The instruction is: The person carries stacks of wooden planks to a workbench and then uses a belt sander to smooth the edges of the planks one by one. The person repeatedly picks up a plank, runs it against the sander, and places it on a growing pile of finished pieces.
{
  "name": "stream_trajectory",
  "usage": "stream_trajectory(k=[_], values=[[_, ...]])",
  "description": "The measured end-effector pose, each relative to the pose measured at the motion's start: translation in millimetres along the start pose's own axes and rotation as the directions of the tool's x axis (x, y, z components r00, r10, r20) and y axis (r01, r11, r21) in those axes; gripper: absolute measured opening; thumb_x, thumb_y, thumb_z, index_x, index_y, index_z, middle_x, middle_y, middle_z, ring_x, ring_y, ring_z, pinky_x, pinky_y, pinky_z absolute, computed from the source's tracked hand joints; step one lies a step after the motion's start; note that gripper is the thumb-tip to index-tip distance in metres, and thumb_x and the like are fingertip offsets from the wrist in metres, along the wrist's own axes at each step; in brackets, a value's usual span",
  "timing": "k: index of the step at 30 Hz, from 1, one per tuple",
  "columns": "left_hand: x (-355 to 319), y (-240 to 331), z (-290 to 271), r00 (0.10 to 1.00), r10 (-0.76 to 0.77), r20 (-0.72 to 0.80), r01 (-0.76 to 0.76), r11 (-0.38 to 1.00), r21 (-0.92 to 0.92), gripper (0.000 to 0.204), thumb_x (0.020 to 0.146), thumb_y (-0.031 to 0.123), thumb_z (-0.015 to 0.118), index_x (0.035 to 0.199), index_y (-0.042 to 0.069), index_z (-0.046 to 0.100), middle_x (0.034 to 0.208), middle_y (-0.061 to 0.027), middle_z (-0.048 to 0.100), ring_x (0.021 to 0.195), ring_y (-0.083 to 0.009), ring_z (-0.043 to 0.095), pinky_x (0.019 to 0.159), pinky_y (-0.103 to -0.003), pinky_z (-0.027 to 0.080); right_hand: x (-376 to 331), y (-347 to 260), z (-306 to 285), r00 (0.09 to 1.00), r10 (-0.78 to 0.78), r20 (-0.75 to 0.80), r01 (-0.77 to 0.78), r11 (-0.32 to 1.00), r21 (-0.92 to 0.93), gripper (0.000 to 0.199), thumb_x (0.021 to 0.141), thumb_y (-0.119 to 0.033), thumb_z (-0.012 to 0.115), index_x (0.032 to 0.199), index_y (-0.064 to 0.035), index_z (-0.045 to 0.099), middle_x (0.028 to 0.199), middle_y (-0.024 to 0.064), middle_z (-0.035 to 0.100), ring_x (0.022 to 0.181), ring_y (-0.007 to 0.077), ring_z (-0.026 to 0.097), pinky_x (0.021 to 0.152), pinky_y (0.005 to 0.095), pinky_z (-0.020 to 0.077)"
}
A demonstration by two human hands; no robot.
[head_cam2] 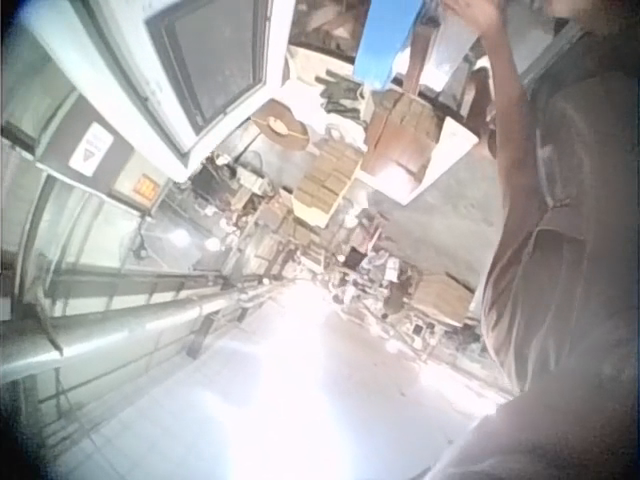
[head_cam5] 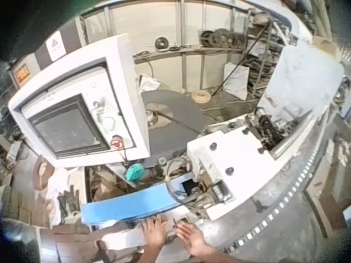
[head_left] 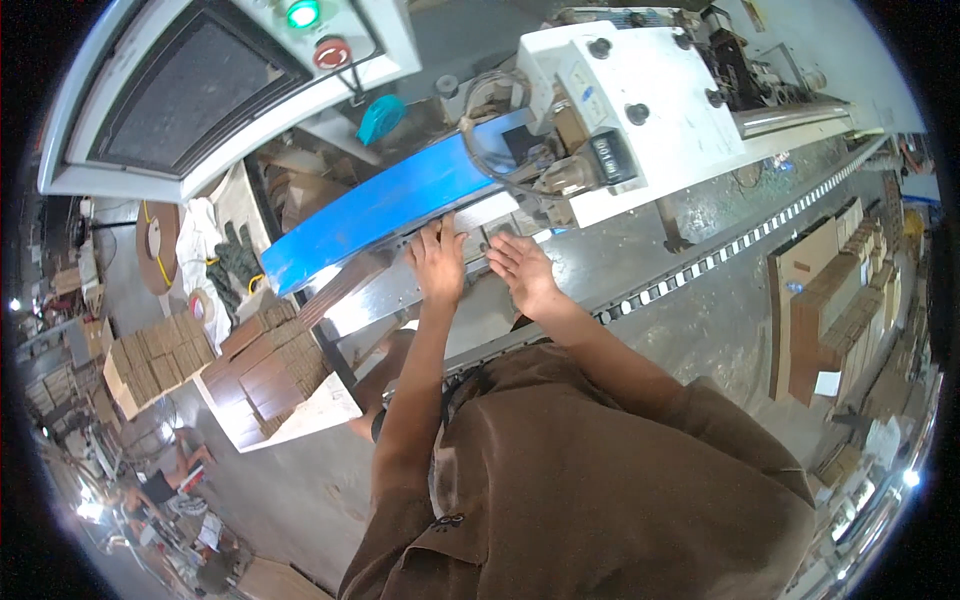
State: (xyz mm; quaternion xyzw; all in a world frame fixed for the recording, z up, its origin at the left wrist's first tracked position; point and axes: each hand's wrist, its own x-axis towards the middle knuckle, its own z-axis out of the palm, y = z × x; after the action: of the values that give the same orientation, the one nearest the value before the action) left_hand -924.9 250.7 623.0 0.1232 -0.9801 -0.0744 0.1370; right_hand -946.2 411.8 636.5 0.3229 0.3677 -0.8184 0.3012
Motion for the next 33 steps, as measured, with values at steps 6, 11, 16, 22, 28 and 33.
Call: stream_trajectory(k=[6,11,16,22,28,33], values=[[4,-3,22,0.983,0.166,-0.078,-0.173,0.980,-0.096,0.038,0.095,0.027,0.066,0.133,0.022,0.066,0.125,0.0024,0.064,0.115,-0.0206,0.058,0.106,-0.048,0.034,21,-8,14,0.998,-0.002,0.061,-0.008,0.987,0.163,0.043,0.098,-0.028,0.061,0.135,-0.0061,0.053,0.127,0.0059,0.058,0.123,0.0222,0.055,0.110,0.0373,0.0414],[2,-10,0,0.978,0.207,0.019,-0.203,0.972,-0.122,0.042,0.091,0.012,0.067,0.132,0.021,0.068,0.131,0.0044,0.063,0.117,-0.0211,0.057,0.110,-0.048,0.032,10,-1,24,0.996,-0.012,0.091,-0.009,0.972,0.233,0.060,0.095,-0.026,0.062,0.149,-0.0065,0.045,0.136,0.0040,0.054,0.129,0.0210,0.050,0.112,0.0357,0.0390],[11,-9,-8,0.966,0.239,0.101,-0.223,0.963,-0.149,0.055,0.081,0.001,0.068,0.132,0.021,0.068,0.123,0.0035,0.063,0.119,-0.0240,0.054,0.111,-0.050,0.032,9,3,20,0.992,-0.049,0.113,0.018,0.965,0.261,0.063,0.092,-0.026,0.063,0.149,-0.0077,0.045,0.143,0.0040,0.052,0.133,0.0209,0.049,0.114,0.0357,0.0373],[14,2,6,0.963,0.271,0.005,-0.268,0.953,-0.141,0.049,0.083,0.006,0.064,0.130,0.020,0.069,0.126,0.0048,0.063,0.114,-0.0195,0.056,0.108,-0.047,0.035,9,-8,12,0.995,-0.038,0.090,0.008,0.951,0.308,0.061,0.091,-0.023,0.061,0.149,-0.0074,0.046,0.140,0.0036,0.055,0.135,0.0213,0.049,0.115,0.0354,0.0364],[22,34,22,0.953,0.301,0.042,-0.295,0.949,-0.114,0.039,0.086,0.016,0.060,0.123,0.018,0.071,0.131,0.0038,0.063,0.117,-0.0197,0.057,0.107,-0.045,0.039,2,-18,-7,0.980,-0.156,0.128,0.135,0.979,0.154,0.063,0.093,-0.019,0.058,0.152,-0.0048,0.041,0.155,0.0084,0.045,0.139,0.0232,0.046,0.118,0.0378,0.0327],[34,71,33,0.954,0.301,-0.004,-0.295,0.935,-0.198,0.032,0.079,0.017,0.063,0.109,0.017,0.074,0.123,0.0024,0.064,0.111,-0.0228,0.057,0.104,-0.046,0.039,-23,-24,-12,0.984,-0.173,0.046,0.179,0.962,-0.206,0.067,0.101,-0.033,0.052,0.155,0.0032,0.032,0.158,0.0155,0.038,0.145,0.0286,0.039,0.120,0.0431,0.0337]])
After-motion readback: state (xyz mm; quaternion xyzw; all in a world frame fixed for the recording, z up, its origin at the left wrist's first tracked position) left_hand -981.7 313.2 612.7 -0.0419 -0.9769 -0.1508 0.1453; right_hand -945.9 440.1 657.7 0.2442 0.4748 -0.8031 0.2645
